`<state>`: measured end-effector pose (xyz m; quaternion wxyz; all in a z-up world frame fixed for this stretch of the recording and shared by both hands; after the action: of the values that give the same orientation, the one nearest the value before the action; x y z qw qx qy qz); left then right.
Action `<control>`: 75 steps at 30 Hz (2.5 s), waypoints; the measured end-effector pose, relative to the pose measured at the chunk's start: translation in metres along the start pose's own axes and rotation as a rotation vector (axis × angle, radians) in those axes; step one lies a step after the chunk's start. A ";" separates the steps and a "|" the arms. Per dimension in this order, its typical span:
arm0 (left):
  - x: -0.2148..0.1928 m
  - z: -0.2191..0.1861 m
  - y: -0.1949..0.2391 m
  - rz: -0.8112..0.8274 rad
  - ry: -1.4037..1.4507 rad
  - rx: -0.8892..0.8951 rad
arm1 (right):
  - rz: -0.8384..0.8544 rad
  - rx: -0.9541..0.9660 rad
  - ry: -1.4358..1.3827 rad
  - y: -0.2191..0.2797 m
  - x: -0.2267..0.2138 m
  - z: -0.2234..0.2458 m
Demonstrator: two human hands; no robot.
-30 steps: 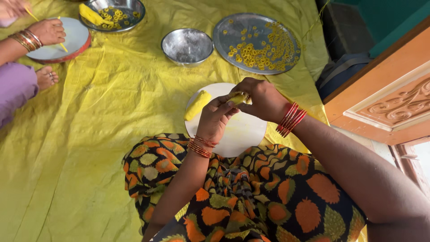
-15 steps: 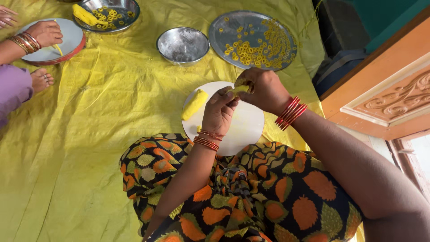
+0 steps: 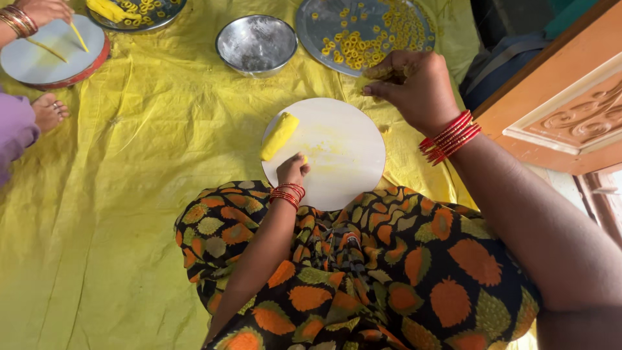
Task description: The person rolls small portions of yellow dough into thin ropes between the palms, then joins the ends to form rings and places them on a metal tray. The process repeats continuously with additional dough taken from a larger mass on a white board.
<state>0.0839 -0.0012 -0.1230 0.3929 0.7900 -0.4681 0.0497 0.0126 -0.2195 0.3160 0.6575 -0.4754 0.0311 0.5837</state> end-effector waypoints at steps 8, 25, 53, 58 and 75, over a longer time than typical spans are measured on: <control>-0.005 0.016 -0.030 0.014 0.081 -0.053 | 0.017 0.026 -0.038 0.009 -0.008 -0.002; 0.011 -0.028 0.053 0.366 0.225 -0.066 | 0.048 -0.061 0.088 0.033 -0.020 -0.004; 0.029 -0.061 0.115 0.672 0.298 0.059 | -0.299 0.663 -0.923 0.092 0.148 -0.121; 0.056 -0.107 0.169 0.689 0.195 0.274 | -0.242 0.554 -0.850 0.086 0.137 -0.070; 0.084 -0.206 0.265 0.743 0.216 0.628 | 0.239 -0.024 -0.466 0.135 0.113 0.061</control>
<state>-0.0165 0.0101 0.2081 0.1380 0.6402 -0.6370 0.4065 -0.0908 -0.1140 0.2022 0.5676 -0.3287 -0.0723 0.7514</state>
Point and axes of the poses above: each hand's wrist, its own y-axis away from the middle knuckle, its own x-axis out of the palm, z = x × y, the point moved 3 cm from there along -y, towards the middle knuckle, and after that the axes turned 10 degrees about -z, right-handed, at the moved point
